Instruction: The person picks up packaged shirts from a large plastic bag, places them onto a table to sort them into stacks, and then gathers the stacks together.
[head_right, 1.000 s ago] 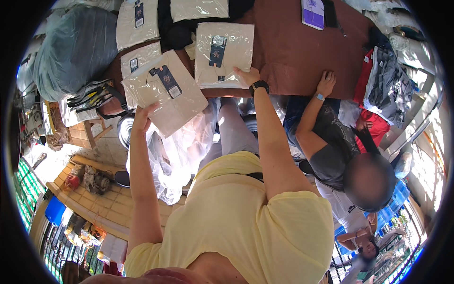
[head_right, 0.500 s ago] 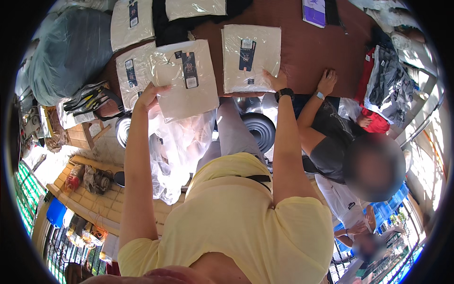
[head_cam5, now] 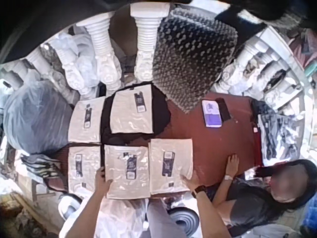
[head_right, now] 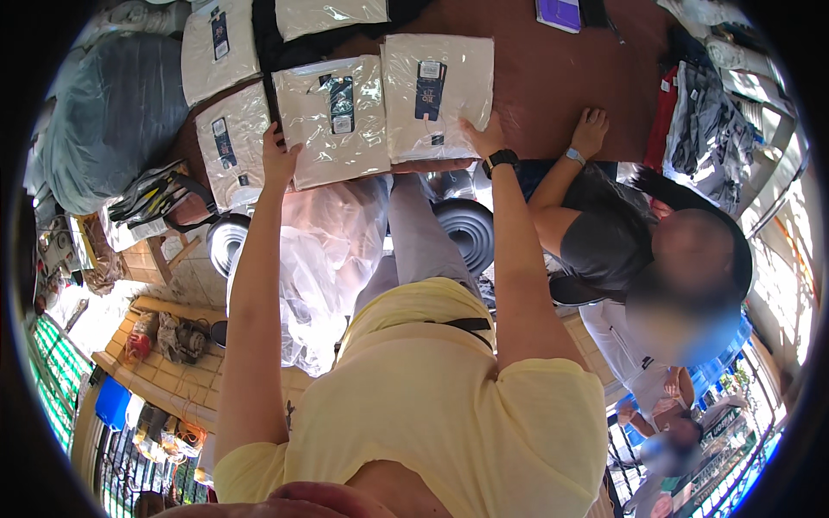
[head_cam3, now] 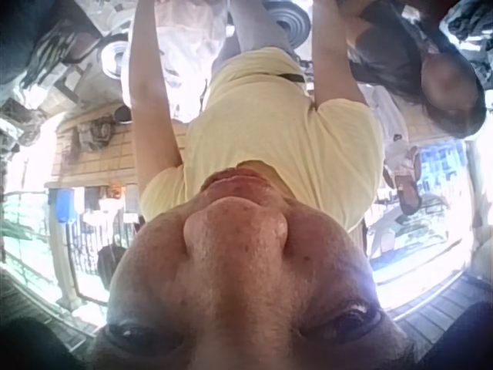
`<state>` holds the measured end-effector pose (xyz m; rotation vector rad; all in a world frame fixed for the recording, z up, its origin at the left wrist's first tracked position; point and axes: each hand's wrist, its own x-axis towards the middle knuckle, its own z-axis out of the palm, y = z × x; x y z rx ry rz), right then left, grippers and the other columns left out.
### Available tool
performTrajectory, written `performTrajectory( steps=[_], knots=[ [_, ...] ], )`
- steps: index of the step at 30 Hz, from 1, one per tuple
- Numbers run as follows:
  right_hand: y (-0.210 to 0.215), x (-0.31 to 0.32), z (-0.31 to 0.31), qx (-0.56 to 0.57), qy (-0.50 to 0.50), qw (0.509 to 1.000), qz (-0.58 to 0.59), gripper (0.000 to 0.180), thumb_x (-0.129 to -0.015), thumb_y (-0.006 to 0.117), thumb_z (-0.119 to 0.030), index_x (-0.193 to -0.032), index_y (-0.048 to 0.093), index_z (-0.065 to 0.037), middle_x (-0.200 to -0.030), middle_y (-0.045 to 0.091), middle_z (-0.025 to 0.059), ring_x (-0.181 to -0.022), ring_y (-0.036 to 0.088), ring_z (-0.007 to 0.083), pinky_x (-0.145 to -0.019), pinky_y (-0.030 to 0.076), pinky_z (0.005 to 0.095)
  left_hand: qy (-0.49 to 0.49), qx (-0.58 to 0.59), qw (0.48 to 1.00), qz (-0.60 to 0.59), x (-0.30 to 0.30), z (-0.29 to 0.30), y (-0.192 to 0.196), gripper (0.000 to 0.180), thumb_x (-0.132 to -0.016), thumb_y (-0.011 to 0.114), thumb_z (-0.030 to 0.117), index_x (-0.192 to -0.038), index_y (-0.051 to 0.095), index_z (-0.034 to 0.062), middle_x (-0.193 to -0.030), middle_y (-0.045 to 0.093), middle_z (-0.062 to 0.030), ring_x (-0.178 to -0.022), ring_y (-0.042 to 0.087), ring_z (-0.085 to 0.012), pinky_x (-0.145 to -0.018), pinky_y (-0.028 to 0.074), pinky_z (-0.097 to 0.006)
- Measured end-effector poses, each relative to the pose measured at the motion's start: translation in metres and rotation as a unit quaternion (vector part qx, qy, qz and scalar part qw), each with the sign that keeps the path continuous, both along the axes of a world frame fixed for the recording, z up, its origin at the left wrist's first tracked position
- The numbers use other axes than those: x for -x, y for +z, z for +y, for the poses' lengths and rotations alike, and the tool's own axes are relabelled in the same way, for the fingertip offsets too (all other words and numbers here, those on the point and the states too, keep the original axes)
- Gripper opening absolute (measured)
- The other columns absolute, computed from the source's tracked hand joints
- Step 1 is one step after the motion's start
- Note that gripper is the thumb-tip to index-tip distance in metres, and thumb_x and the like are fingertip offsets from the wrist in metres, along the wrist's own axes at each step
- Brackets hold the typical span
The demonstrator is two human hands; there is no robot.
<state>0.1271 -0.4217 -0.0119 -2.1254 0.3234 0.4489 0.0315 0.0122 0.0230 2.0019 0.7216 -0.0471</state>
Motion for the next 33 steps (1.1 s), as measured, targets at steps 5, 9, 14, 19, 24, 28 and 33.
performTrajectory(
  steps=[5,9,14,19,24,28,33],
  knots=[
    [-0.004,0.007,-0.012,0.119,-0.021,0.988,-0.1,0.082,-0.069,0.08,-0.034,-0.13,0.039,0.0,-0.129,0.046,0.0244,-0.122,0.043,0.0354,-0.101,0.033,0.0467,-0.021,-0.106,0.991,-0.075,0.028,-0.027,0.092,0.057,-0.082,0.066,0.008,-0.132,0.04,0.0029,-0.122,0.044,-0.017,-0.107,0.051,-0.028,-0.09,0.043,-0.037],
    [0.067,0.025,0.039,0.192,-0.013,0.968,-0.163,0.08,-0.069,0.079,-0.029,-0.132,0.038,-0.001,-0.128,0.042,0.0242,-0.121,0.036,0.038,-0.101,0.027,0.0504,0.021,-0.217,0.962,-0.161,0.12,-0.038,0.146,0.035,-0.088,0.06,0.008,-0.12,0.05,0.0,-0.11,0.048,-0.0153,-0.1,0.049,-0.0276,-0.086,0.042,-0.038],
    [0.119,0.081,0.125,0.012,0.09,0.949,-0.3,0.057,-0.076,0.072,-0.018,-0.124,0.047,-0.001,-0.116,0.051,0.0169,-0.106,0.048,0.0336,-0.092,0.039,0.0402,0.181,-0.288,0.939,-0.042,0.27,-0.043,0.146,0.018,-0.092,0.058,0.013,-0.096,0.047,-0.0009,-0.096,0.048,-0.0134,-0.086,0.047,-0.0253,-0.077,0.042,-0.037],
    [0.179,0.19,0.256,-0.278,0.353,0.868,-0.21,0.038,-0.076,0.069,-0.014,-0.111,0.055,-0.006,-0.109,0.055,0.0132,-0.102,0.051,0.0307,-0.088,0.041,0.0404,0.151,-0.081,0.97,0.171,0.39,-0.045,0.066,0.044,-0.096,0.049,0.035,-0.122,0.05,0.0005,-0.116,0.05,-0.0186,-0.111,0.049,-0.033,-0.096,0.038,-0.042],
    [0.162,0.314,0.327,-0.195,0.657,0.713,-0.151,0.031,-0.072,0.068,-0.022,-0.098,0.057,-0.009,-0.095,0.055,0.0074,-0.095,0.053,0.0275,-0.081,0.043,0.0406,-0.014,-0.025,0.996,0.081,0.38,-0.069,0.042,0.042,-0.096,0.049,0.031,-0.126,0.047,0.0014,-0.126,0.047,-0.0207,-0.117,0.045,-0.0355,-0.1,0.034,-0.043],
    [0.124,0.362,0.335,-0.017,0.765,0.626,-0.154,0.019,-0.076,0.061,-0.018,-0.093,0.066,-0.011,-0.096,0.06,0.0057,-0.093,0.058,0.0238,-0.074,0.046,0.0389,-0.04,0.009,0.999,-0.011,0.4,-0.094,0.02,0.042,-0.095,0.049,0.028,-0.128,0.047,0.0021,-0.129,0.047,-0.0212,-0.121,0.043,-0.0357,-0.102,0.034,-0.043],
    [0.091,0.385,0.339,0.199,0.756,0.589,-0.207,0.017,-0.077,0.059,-0.019,-0.089,0.07,-0.014,-0.091,0.064,0.0039,-0.088,0.061,0.0214,-0.07,0.044,0.0367,-0.026,0.015,0.998,-0.046,0.402,-0.098,0.005,0.041,-0.095,0.048,0.025,-0.13,0.046,0.0029,-0.133,0.046,-0.0218,-0.125,0.042,-0.036,-0.103,0.033,-0.044]
  ],
)
